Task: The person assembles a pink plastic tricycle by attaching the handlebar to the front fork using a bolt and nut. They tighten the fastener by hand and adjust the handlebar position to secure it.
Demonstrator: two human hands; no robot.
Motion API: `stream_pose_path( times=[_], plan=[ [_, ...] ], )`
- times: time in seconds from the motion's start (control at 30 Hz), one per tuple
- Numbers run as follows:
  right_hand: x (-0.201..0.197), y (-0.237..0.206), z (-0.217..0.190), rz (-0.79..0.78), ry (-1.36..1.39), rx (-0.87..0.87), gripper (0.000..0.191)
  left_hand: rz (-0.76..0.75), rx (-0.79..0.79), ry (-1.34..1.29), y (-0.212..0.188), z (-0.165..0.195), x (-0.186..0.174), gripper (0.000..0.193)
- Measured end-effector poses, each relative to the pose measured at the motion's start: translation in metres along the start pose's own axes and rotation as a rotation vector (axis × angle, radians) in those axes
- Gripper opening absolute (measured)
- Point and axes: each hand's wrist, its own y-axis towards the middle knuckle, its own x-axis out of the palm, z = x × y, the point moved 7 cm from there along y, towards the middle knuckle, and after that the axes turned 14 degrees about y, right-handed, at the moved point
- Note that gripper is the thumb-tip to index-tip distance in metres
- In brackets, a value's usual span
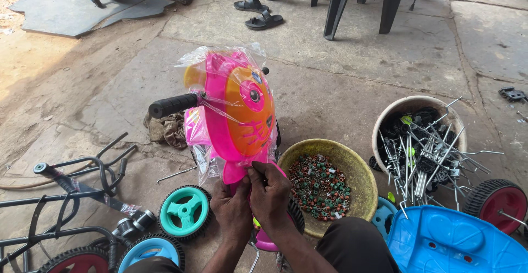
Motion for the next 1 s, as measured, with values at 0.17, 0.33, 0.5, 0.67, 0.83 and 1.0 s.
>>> stream_pose_path(
  times=[0.17, 0.33, 0.5, 0.67, 0.83, 1.0],
  plan=[
    [0.000, 0.007, 0.002, 0.009, 0.043, 0.018, 0.012, 0.012, -0.005, -0.003, 0.000, 0.003, 0.003, 0.019],
    [-0.002, 0.009, 0.000, -0.066, 0.074, 0.017, 0.011, -0.012, -0.043, -0.069, 0.000, 0.002, 0.002, 0.019],
    [-0.018, 0.012, 0.016, -0.077, 0.069, 0.153, 0.010, -0.163, -0.262, -0.574, -0.003, -0.001, 0.009, 0.026],
    [-0.058, 0.034, 0.053, -0.141, 0.367, 0.397, 0.015, -0.313, -0.248, -0.504, -0.017, 0.004, 0.046, 0.032],
    [-0.131, 0.048, 0.056, -0.051, 0.394, 0.437, 0.023, -0.260, -0.332, -0.432, -0.042, 0.002, 0.097, 0.038],
    [-0.202, 0.063, 0.018, -0.066, 0.061, 0.251, 0.019, -0.202, -0.360, -0.228, -0.079, 0.021, 0.139, 0.034]
  ],
)
